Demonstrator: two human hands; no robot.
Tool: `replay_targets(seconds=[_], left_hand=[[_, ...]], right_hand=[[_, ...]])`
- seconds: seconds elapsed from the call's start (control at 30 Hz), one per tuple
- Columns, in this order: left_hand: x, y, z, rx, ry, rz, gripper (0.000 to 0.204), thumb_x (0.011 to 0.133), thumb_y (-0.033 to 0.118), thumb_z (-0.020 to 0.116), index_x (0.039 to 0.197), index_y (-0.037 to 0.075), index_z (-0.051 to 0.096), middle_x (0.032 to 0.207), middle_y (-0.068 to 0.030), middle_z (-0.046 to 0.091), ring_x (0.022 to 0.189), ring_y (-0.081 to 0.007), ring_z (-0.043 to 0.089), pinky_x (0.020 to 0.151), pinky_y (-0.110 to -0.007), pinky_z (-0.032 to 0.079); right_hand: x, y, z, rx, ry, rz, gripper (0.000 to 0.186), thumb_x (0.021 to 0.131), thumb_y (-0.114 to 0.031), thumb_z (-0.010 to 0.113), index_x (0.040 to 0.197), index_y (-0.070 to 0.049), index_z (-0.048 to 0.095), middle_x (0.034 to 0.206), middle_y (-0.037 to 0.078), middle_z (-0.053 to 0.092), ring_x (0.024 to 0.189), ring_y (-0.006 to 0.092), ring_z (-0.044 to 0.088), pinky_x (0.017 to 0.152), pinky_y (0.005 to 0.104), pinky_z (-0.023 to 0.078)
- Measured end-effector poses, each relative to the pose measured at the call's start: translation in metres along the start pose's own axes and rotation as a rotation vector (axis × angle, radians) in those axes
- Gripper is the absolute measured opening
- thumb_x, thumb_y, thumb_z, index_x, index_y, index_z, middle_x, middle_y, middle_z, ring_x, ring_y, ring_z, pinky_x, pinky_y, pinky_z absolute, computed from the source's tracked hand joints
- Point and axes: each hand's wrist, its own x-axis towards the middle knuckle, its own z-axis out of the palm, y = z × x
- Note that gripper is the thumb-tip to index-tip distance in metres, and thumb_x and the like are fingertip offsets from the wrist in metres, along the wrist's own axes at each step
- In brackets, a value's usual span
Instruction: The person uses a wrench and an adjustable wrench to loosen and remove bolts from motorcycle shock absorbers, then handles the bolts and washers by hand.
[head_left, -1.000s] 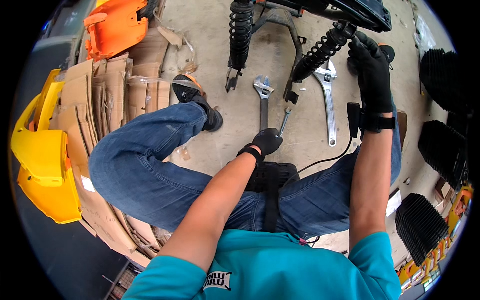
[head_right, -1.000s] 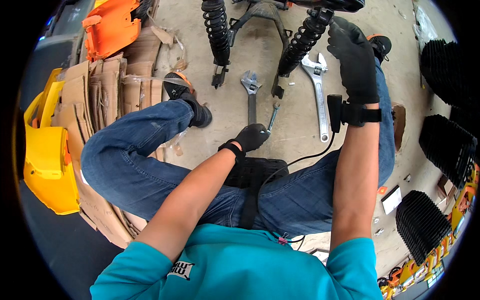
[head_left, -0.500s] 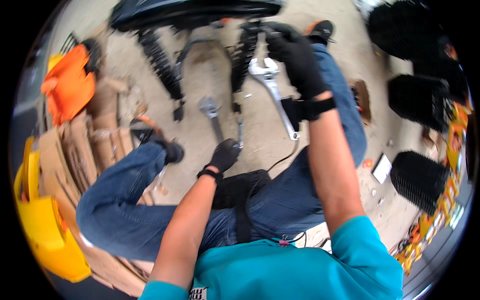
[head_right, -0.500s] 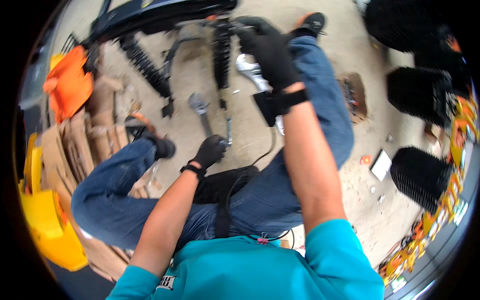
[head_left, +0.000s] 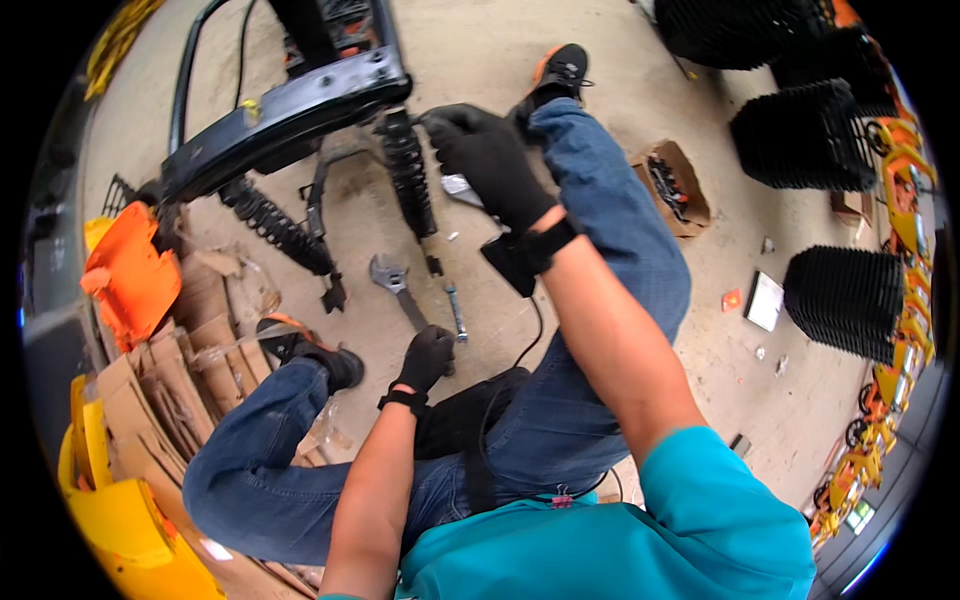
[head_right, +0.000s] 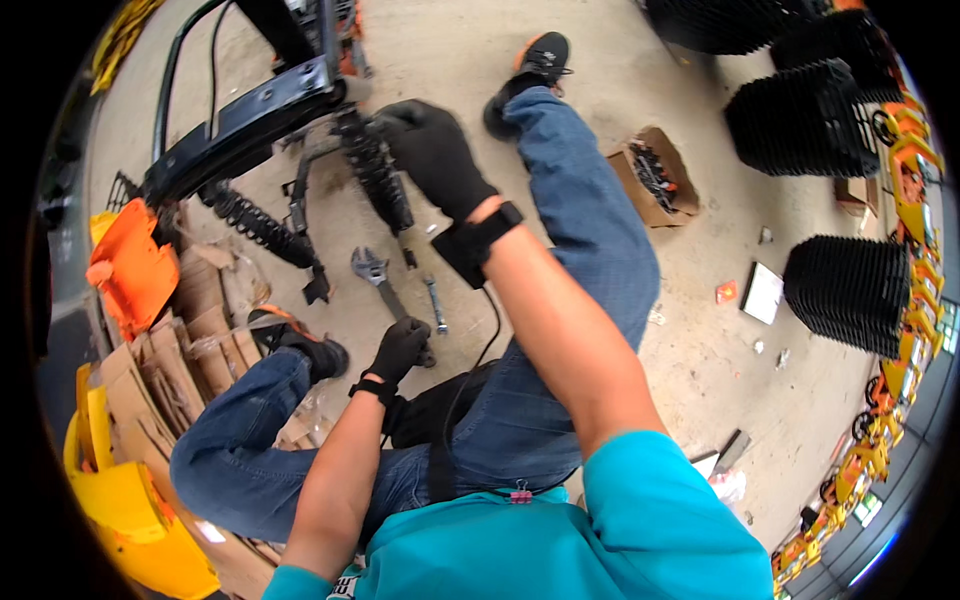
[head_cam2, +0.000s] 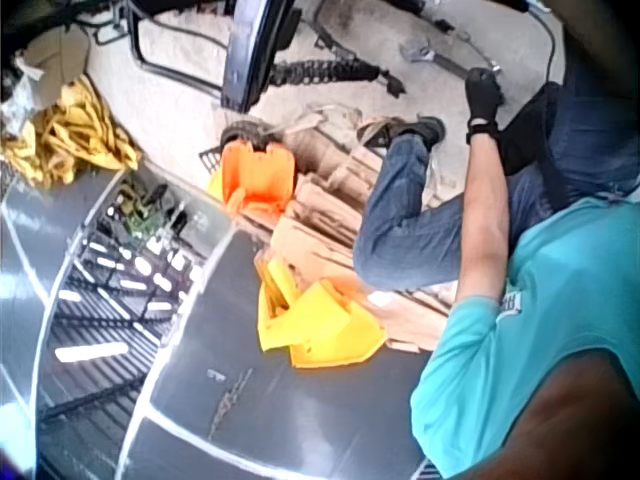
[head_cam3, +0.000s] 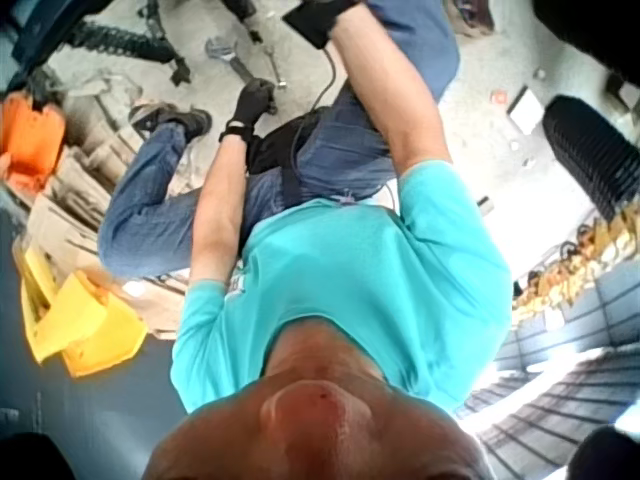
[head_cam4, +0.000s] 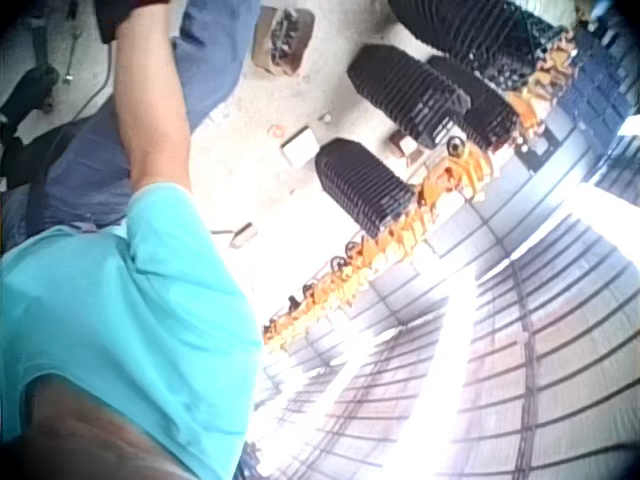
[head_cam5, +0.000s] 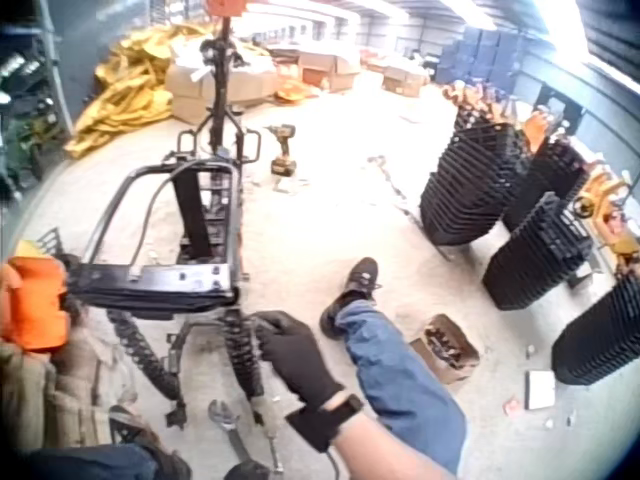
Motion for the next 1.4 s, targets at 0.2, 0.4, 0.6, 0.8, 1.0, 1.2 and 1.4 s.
replay_targets(seconds=[0.2,0.4,0.6,0.8,1.0,1.2,1.4], left_hand=[[-0.007,0.016,-0.008,-0.135,-0.002,0.007,0.017,0.095,0.023,0.06,0.092,0.007,0.058,0.067,-0.004,0.055,0.051,-0.0138,0.053,0.045,-0.03,0.044],[-0.011,0.021,-0.011,-0.137,-0.018,0.003,0.013,0.098,0.017,0.057,0.098,0.004,0.058,0.072,-0.0052,0.06,0.056,-0.0133,0.058,0.051,-0.029,0.05],[-0.01,0.015,-0.011,-0.266,0.025,0.088,0.017,0.093,0.015,0.058,0.106,0.004,0.059,0.08,-0.0062,0.063,0.064,-0.0131,0.061,0.058,-0.028,0.052],[-0.007,0.01,-0.011,-0.373,-0.05,0.092,0.024,0.091,0.009,0.056,0.114,0.003,0.059,0.086,-0.0071,0.064,0.068,-0.0136,0.063,0.061,-0.028,0.053],[-0.009,0.019,-0.008,-0.32,-0.087,0.086,0.021,0.096,0.008,0.055,0.115,0.001,0.059,0.092,-0.0079,0.066,0.073,-0.0144,0.066,0.065,-0.028,0.056],[-0.008,0.02,-0.009,-0.36,-0.058,0.098,0.02,0.096,0.01,0.056,0.114,0.002,0.059,0.093,-0.0078,0.067,0.076,-0.0149,0.067,0.068,-0.029,0.056],[-0.006,0.015,-0.008,-0.349,-0.079,0.088,0.019,0.097,0.009,0.055,0.113,0.001,0.058,0.091,-0.0092,0.067,0.072,-0.0147,0.065,0.065,-0.028,0.055]], right_hand=[[0.008,-0.002,-0.036,0.246,-0.104,0.215,0.03,0.103,-0.018,0.053,0.127,-0.002,0.062,0.094,0.002,0.065,0.077,0.0086,0.059,0.07,0.0213,0.051],[-0.004,0.007,-0.026,0.21,-0.078,0.362,0.027,0.097,-0.012,0.06,0.122,0.0,0.06,0.098,0.007,0.069,0.078,0.0112,0.063,0.07,0.0247,0.054],[-0.015,0.003,-0.024,0.104,-0.134,0.33,0.025,0.099,-0.018,0.061,0.118,-0.001,0.062,0.095,0.006,0.07,0.075,0.0096,0.064,0.067,0.0231,0.053],[-0.03,-0.001,-0.028,0.167,-0.124,0.358,0.025,0.1,-0.016,0.06,0.121,-0.003,0.062,0.095,0.005,0.069,0.076,0.0081,0.062,0.067,0.0215,0.052],[-0.04,-0.003,-0.026,0.449,-0.232,0.404,0.028,0.1,-0.013,0.058,0.125,-0.001,0.058,0.102,0.007,0.068,0.082,0.01,0.064,0.069,0.0229,0.053],[-0.038,0.0,-0.023,0.676,-0.369,0.337,0.029,0.103,-0.014,0.053,0.128,0.001,0.054,0.103,0.009,0.067,0.084,0.0129,0.062,0.073,0.0248,0.052],[-0.038,0.002,-0.021,0.714,-0.423,0.335,0.03,0.106,-0.02,0.049,0.125,0.001,0.055,0.097,0.007,0.065,0.079,0.0123,0.059,0.07,0.0242,0.05]])
